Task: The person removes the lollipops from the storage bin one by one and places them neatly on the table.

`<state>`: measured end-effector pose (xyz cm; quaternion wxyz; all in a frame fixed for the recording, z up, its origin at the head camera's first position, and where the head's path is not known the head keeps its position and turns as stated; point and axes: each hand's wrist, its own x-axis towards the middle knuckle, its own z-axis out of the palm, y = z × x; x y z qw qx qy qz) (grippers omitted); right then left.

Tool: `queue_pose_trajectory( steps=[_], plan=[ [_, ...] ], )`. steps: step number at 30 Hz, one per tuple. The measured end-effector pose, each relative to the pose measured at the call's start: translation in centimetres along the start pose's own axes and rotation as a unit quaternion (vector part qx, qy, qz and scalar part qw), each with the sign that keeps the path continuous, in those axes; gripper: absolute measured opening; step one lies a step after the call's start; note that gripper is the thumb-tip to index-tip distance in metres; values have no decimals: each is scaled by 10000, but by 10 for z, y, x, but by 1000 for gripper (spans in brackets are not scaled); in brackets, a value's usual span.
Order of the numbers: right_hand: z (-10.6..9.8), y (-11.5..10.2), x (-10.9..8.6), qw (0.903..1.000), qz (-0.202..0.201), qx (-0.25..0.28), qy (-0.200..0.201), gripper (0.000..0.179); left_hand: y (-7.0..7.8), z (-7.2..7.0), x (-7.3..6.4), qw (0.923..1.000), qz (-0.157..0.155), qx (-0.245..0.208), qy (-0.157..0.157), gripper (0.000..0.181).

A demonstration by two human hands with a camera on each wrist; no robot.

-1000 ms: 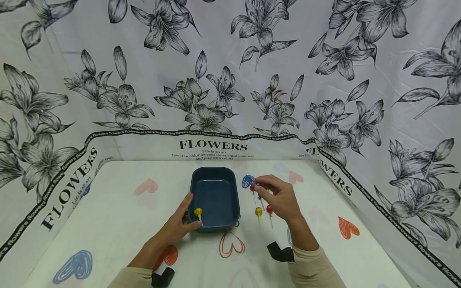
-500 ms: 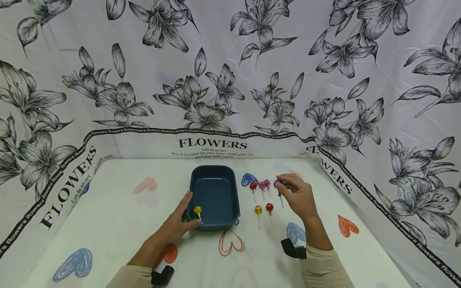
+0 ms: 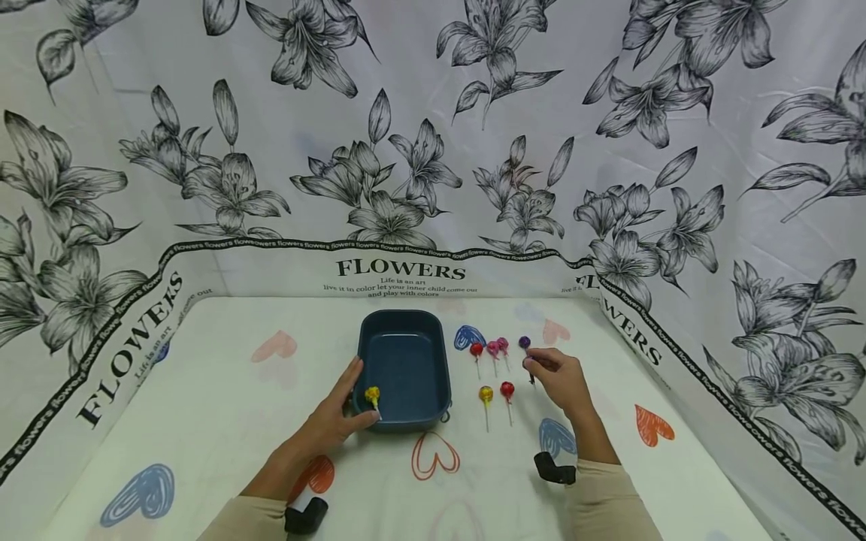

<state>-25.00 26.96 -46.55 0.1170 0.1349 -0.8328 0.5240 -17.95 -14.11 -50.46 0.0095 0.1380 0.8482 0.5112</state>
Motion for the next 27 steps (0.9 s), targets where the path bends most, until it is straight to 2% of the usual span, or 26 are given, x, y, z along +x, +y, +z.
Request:
queue_pose_trajectory(
  steps=[1,5,10,17,27],
  plan=[
    [0,-10,-3,9995,229,-194,48,24,0,0,0,10000,24,-14,-2,88],
    [3,2,-4,9979,605,-220,-90,28,0,0,0,10000,24,-60,20,88],
    [7,13,-7,9958,792,-397,-227,32,2,0,-1,10000,22,-72,51,89],
    [9,28,-12,9870,1351,-752,-429,31,3,0,-1,10000,-10,-29,46,89],
    [15,37,-12,9796,1192,-1598,-248,26,3,0,-1,10000,-64,25,70,88]
  ],
)
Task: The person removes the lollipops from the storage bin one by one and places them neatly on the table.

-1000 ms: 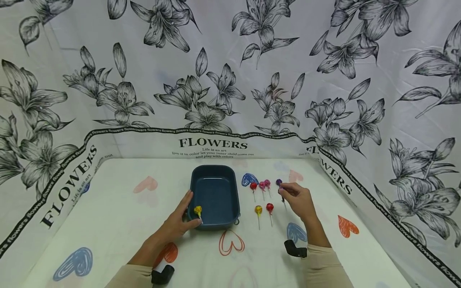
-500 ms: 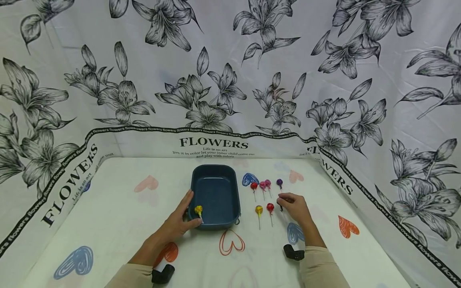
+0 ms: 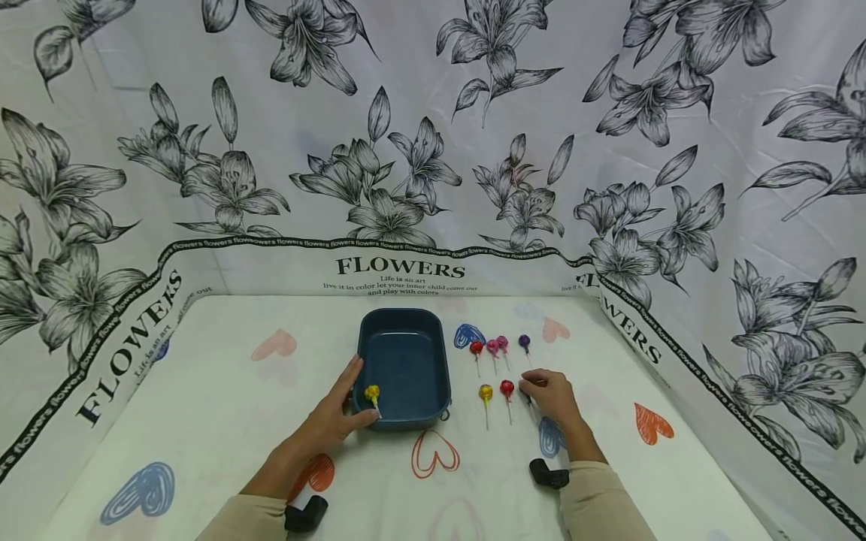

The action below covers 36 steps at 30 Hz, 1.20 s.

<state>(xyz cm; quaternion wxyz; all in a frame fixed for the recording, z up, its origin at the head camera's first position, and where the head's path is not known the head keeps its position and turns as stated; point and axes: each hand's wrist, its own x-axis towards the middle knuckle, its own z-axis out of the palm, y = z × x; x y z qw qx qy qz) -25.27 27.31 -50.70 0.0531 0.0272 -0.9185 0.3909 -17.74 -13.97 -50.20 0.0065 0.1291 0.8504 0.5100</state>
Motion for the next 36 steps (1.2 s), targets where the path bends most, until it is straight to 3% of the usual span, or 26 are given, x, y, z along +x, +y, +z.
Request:
queue_pose_trajectory(
  steps=[8,15,18,22,26,30,33,36],
  plan=[
    [3,-1,2,9990,131,-318,269,22,0,1,0,10000,-37,26,-8,88],
    [-3,-6,1,9991,304,-213,206,35,2,0,0,10000,10,62,2,88],
    [-13,-12,-1,9987,227,-105,435,40,3,0,0,9999,-6,106,-8,88],
    [-29,-21,-3,9948,-80,160,1004,40,3,0,0,9999,-15,124,-8,88],
    [-48,-27,0,9846,-672,756,1427,34,3,-1,0,9999,-44,109,-2,88],
    [-71,-62,-13,9768,-1023,1040,1566,33,2,-1,0,10000,-55,75,-7,88],
    [-82,-89,-27,9754,-1209,881,1618,31,2,-2,0,10000,-13,33,-15,89],
    [-89,-112,-39,9665,-1697,972,1661,29,2,-1,0,10000,34,-10,-15,89]
  ],
)
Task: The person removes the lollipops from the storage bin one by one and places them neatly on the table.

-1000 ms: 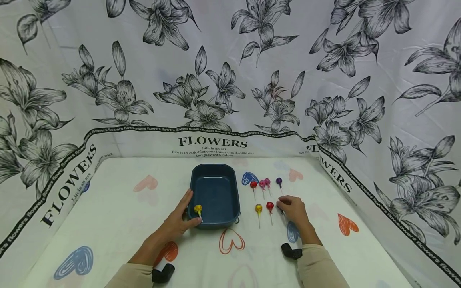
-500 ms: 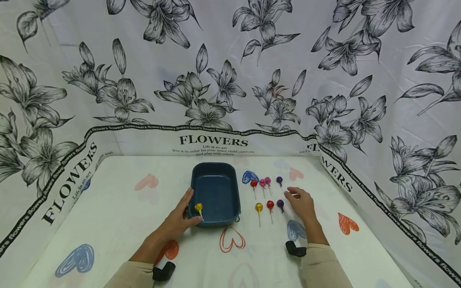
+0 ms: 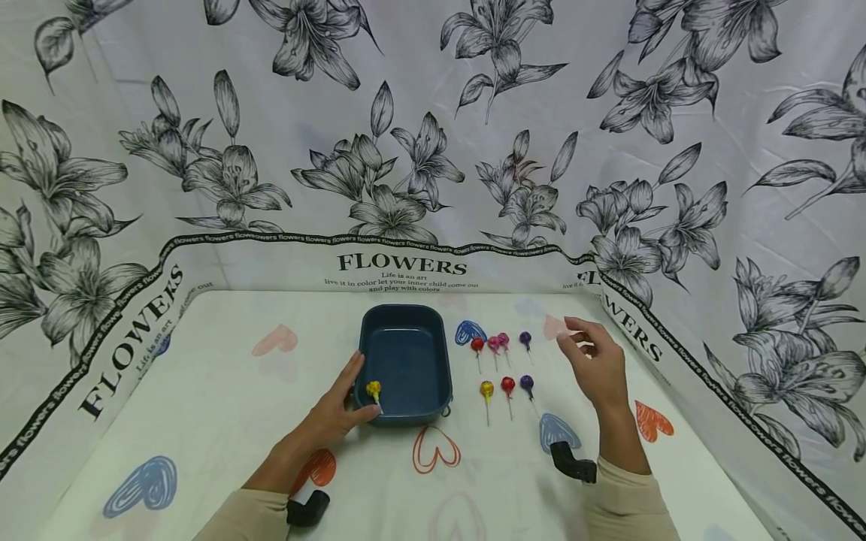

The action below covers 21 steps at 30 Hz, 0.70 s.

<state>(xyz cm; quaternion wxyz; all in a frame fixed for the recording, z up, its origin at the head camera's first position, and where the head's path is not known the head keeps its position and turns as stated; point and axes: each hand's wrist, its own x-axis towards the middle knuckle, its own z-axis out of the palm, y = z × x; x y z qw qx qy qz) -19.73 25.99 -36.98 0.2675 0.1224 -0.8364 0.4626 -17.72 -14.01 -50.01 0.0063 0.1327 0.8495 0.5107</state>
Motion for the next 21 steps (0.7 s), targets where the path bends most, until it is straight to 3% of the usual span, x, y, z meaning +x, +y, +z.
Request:
queue_pose_trajectory(
  steps=[4,10,16,21],
  plan=[
    [-2,-37,-2,9963,-718,469,101,30,-1,0,0,10000,6,30,9,89],
    [-1,-73,-5,9769,-1686,1311,83,33,-2,0,0,9999,-24,91,36,88],
    [6,-90,-6,9512,-2416,1919,87,30,-1,0,0,9999,-74,74,27,88],
    [17,-95,-7,9297,-2750,2446,120,30,-1,0,0,10000,-79,33,0,89]
  ],
)
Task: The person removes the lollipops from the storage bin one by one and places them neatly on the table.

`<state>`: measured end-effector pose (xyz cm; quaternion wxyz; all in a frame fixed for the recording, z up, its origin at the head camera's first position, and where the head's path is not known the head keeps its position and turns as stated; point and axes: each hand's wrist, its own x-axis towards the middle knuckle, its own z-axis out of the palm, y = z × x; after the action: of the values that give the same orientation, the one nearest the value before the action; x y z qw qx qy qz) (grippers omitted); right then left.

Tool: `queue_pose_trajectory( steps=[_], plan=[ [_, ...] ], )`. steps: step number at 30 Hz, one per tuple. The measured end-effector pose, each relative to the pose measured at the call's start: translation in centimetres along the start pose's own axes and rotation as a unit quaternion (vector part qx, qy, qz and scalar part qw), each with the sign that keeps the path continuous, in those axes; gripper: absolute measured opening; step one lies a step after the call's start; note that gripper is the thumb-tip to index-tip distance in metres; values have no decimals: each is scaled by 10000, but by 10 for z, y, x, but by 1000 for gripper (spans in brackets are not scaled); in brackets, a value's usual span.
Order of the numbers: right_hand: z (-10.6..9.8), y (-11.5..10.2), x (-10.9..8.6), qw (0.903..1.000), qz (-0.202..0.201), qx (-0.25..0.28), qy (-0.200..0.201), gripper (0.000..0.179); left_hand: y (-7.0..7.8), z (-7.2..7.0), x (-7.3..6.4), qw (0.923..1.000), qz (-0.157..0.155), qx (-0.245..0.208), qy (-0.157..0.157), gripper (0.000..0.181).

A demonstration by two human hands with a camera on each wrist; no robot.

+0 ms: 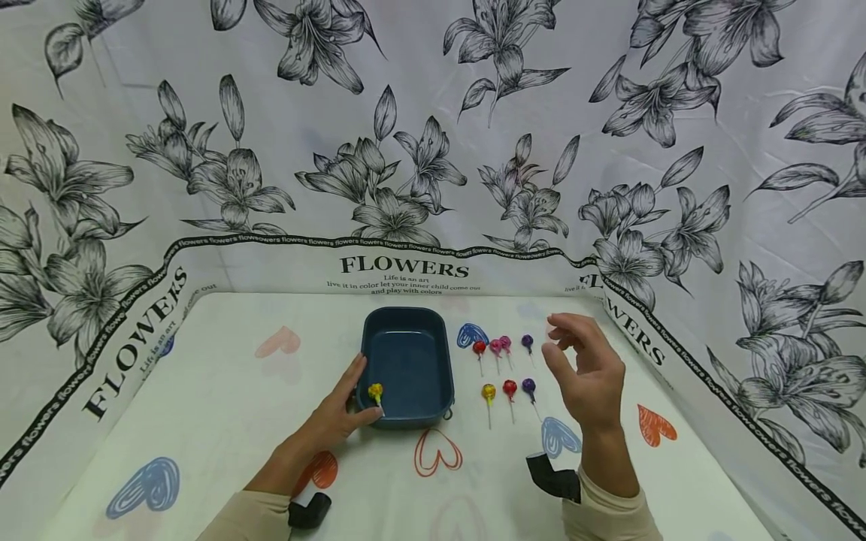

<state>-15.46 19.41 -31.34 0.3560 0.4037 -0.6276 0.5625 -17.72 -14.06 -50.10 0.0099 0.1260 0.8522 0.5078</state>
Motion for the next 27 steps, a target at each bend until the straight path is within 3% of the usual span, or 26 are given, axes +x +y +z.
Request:
queue_pose_trajectory(
  steps=[14,17,24,27],
  plan=[
    [53,2,9,9981,-84,215,-579,29,2,1,-1,10000,20,47,-10,89],
    [64,12,4,9976,36,217,-655,31,6,0,-2,9999,23,103,-6,89],
    [94,40,-14,9936,580,212,-946,38,37,-8,-12,10000,84,-27,-36,87],
    [106,54,-23,9893,932,261,-1095,37,37,-9,-12,9999,89,7,-76,88]
  ],
)
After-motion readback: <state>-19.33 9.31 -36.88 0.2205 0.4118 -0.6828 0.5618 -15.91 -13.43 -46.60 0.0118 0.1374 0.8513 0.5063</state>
